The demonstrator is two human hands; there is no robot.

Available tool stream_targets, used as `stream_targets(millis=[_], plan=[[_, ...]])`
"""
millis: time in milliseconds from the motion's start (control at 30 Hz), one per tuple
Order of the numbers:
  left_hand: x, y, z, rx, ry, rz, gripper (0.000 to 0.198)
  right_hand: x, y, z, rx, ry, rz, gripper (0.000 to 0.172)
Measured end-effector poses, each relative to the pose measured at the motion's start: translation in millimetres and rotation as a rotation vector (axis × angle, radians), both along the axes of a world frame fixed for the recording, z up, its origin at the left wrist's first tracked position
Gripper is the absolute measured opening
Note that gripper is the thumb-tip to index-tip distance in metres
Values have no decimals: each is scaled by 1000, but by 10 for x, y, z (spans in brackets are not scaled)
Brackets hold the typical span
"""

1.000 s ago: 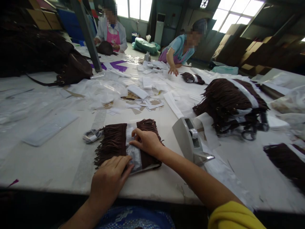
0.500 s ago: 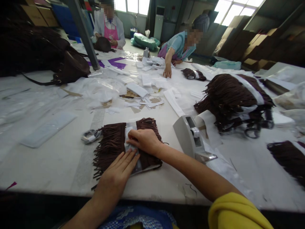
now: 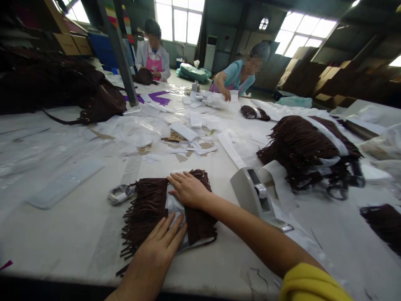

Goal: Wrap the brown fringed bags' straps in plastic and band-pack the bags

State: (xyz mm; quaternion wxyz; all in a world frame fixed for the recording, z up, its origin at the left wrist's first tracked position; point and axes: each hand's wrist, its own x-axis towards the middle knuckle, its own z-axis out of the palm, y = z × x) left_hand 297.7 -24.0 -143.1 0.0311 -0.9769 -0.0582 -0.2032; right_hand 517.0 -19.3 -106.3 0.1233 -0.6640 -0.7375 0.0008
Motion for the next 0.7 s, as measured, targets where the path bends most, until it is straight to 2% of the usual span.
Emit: stream_targets(millis=[100,233,333,400,467,567,633,700], plan=[[17,20,30,29,14,-22,45,-3,87,-48,-101,-48,-30,48],[26,73,40,57,28,-51,48,-4,218,18,-174,-106,-43,38],[4,129,-11,76,37,-86,56,-40,296,50,-230,-126,-83,37],[-2,177,-58,93,28,-118,59,-59,300,70,-236,-121,-138,44],[11,219,-94,98,7,-151,59,-57,209,129,-132,-81,-229,47],[34,239,-103,59,-38,-170,58,-12,-224,324,126,21,-291,42],[37,229,-87,25,-55,-172,58,74,-717,478,312,88,-370,33],[35,216,-68,15,-55,-173,58,221,-1301,592,457,139,-552,26]])
